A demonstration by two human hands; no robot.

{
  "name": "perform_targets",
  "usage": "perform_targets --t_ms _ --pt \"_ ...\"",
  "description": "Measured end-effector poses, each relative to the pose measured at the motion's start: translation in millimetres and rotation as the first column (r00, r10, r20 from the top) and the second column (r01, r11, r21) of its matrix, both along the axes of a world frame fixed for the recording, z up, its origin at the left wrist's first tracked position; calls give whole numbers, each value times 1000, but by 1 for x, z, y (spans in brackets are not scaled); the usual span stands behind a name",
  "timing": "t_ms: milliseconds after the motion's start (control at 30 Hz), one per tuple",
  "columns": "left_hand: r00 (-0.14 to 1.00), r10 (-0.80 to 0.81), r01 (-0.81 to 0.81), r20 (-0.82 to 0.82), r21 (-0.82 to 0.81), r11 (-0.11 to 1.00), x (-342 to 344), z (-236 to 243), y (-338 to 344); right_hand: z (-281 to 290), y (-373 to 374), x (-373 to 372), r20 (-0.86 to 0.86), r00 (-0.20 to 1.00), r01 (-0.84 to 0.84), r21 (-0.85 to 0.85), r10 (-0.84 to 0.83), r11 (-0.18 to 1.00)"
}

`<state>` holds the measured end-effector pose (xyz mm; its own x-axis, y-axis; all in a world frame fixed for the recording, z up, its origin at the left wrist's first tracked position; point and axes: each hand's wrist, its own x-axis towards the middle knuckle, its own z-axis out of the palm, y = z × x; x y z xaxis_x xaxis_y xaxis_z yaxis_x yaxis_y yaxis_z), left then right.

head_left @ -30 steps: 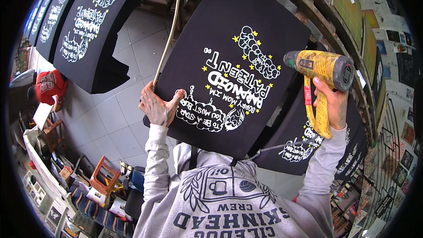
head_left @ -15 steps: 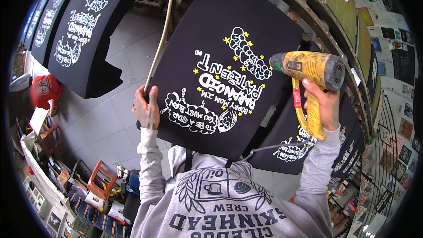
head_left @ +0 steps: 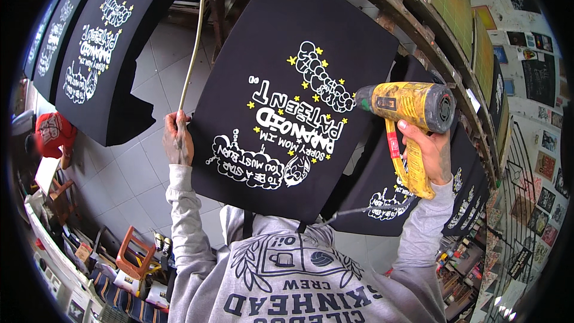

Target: The person uses a heat gun to dry ink on several black garments lined up on a production rack, moving the gun across the designs and occasionally touching the fabric by hand.

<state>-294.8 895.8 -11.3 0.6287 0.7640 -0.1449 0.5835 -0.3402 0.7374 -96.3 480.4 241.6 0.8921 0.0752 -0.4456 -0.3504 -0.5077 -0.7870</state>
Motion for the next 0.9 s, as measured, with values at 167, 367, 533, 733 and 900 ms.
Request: perform_targets --t_ms 167,367,533,733,900 --pt "997 -65 67 29 -48 997 27 -12 8 -5 12 1 63 996 55 71 -59 996" --pt "990 -132 134 42 -56 989 76 -27 21 -9 28 10 76 997 -16 87 9 996" --pt "989 -146 144 -34 -68 987 116 -40 23 -10 37 13 55 998 -25 91 20 996" --pt "984 -113 107 -138 -46 993 128 -25 3 -6 35 12 29 1000 -2 68 -1 998" --pt "958 -178 178 -226 -20 984 134 -10 1 -6 37 11 15 999 29 96 -31 995"
